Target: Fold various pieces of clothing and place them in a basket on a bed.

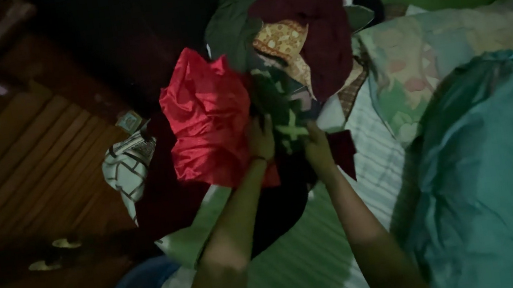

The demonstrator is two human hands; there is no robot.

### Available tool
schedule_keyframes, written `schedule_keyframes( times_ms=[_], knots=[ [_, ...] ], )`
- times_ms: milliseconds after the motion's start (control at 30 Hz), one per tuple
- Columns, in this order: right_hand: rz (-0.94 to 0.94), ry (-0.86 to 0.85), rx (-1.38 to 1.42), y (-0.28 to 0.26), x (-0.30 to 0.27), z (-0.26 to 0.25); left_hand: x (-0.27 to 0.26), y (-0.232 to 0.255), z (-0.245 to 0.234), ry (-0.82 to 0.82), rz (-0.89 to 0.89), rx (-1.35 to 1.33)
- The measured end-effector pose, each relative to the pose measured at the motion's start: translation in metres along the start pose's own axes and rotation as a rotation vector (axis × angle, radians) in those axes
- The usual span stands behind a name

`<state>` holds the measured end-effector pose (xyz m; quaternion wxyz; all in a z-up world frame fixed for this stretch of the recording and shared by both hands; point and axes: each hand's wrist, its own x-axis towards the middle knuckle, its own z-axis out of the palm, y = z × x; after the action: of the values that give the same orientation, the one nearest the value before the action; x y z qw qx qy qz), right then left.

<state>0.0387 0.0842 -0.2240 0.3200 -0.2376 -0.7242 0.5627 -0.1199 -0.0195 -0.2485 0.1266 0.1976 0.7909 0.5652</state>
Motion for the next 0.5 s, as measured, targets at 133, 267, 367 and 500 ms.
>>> schedule_keyframes(
  times_ms=[133,267,367,500],
  knots=[
    [0.176,-0.126,0.239,-0.085,-0.060,-0.031,0.011,0.052,-0.017,0.019,0.018,-0.187],
    [0.301,-0.288,0.297,-0.096,-0.088,-0.065,0.004,0.089,-0.024,0.042,0.133,-0.075],
    [0.286,-0.396,0.223,-0.114,-0.101,-0.084,-0.023,0.126,-0.043,0.043,0.221,0.072],
    [0.327,-0.544,0.746,-0.131,-0.109,-0.097,-0.081,0.201,-0.092,0.030,0.368,0.298]
  ],
)
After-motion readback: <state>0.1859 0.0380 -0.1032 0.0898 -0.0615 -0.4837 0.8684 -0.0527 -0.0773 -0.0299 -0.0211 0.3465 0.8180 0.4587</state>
